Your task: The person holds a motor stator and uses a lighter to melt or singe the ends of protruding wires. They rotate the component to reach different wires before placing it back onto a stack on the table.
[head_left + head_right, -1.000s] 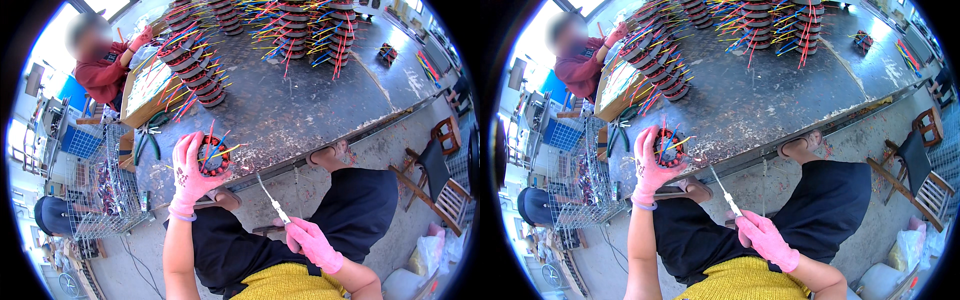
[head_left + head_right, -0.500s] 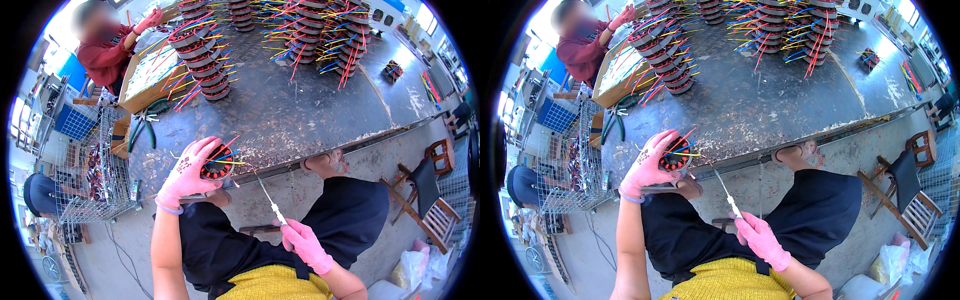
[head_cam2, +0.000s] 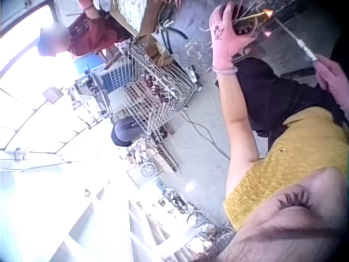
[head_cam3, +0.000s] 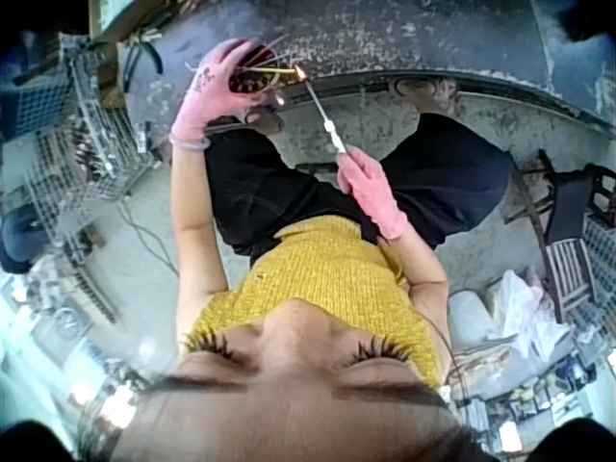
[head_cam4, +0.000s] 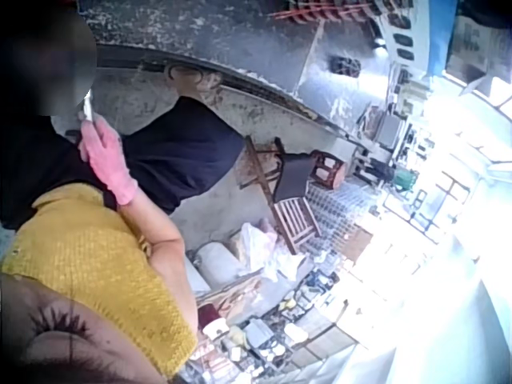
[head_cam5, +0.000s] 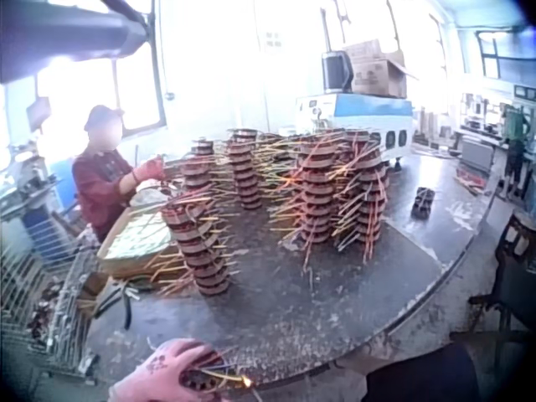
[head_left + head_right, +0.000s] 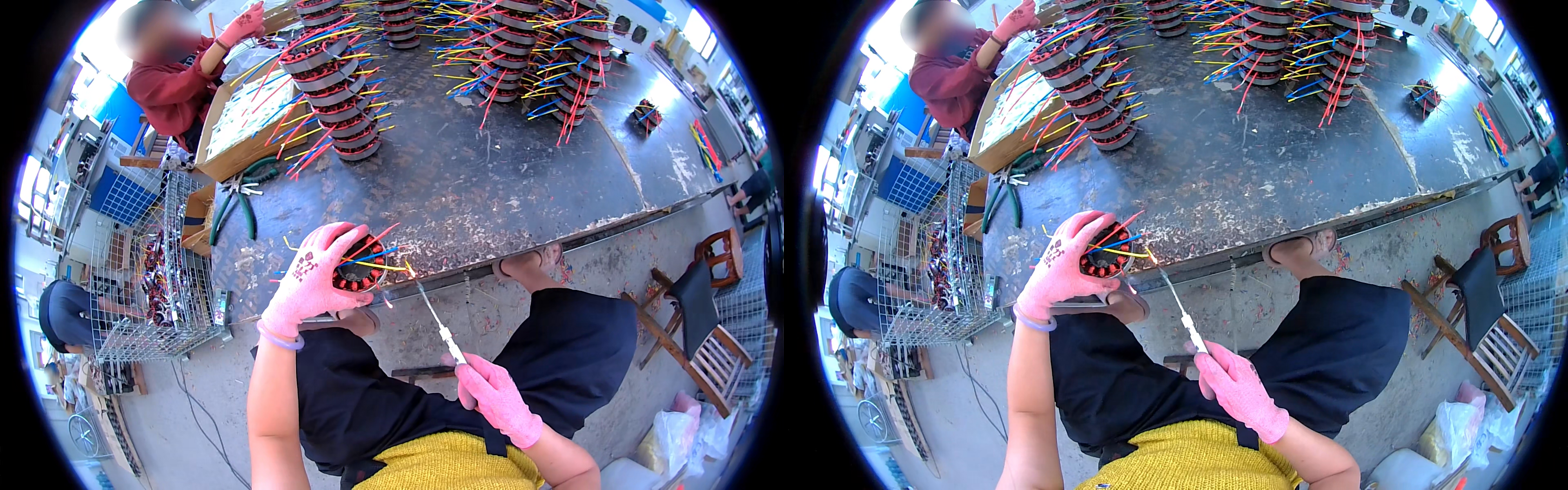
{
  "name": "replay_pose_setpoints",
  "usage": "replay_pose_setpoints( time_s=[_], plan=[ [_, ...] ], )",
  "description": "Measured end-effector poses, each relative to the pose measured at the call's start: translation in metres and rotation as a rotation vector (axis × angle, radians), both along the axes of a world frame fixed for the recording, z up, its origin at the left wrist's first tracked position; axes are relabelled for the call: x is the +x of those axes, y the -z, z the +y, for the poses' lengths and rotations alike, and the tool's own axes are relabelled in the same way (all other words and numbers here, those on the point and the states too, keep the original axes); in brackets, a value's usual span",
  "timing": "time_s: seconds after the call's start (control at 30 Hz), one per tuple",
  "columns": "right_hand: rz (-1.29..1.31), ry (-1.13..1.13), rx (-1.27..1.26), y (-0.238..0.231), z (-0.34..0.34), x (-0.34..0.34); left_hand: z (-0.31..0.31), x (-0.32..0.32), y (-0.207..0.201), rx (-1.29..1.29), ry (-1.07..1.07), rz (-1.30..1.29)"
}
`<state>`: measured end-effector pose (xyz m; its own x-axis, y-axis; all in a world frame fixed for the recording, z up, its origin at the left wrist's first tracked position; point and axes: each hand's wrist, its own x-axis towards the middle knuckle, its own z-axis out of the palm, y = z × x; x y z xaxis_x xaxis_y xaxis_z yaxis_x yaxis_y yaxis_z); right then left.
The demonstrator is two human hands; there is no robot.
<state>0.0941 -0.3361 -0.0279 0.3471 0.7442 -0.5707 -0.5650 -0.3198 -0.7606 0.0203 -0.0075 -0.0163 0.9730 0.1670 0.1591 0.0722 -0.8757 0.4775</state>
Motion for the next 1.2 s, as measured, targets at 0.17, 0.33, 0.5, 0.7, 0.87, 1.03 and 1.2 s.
replay_pose_setpoints(
  time_s=[0.17, 0.33, 0.5, 0.7, 0.87, 1.03, 1.2],
  plan=[
    [0.003, 0.011, -0.002, 0.0, 0.0, -0.001, -0.002, 0.001, -0.003, -0.001, -0.009, 0.002],
    [-0.036, -0.014, -0.016, 0.002, 0.0, 0.0, -0.001, 0.001, -0.003, -0.004, -0.007, 0.006],
    [-0.042, -0.011, -0.011, 0.0, 0.001, 0.001, -0.001, 0.0, -0.003, -0.001, -0.008, 0.007],
    [-0.089, -0.028, 0.0, 0.005, 0.0, 0.001, 0.0, 0.0, -0.002, -0.01, -0.015, 0.02],
    [-0.033, 0.005, 0.009, 0.003, 0.0, 0.0, -0.003, 0.0, -0.002, -0.025, -0.029, 0.019],
    [0.018, 0.046, 0.042, 0.006, 0.001, -0.003, -0.006, 0.001, -0.004, 0.014, -0.053, 0.039],
    [0.002, 0.028, 0.049, 0.008, 0.0, -0.002, -0.006, 0.0, -0.006, 0.032, -0.06, 0.057]
  ],
)
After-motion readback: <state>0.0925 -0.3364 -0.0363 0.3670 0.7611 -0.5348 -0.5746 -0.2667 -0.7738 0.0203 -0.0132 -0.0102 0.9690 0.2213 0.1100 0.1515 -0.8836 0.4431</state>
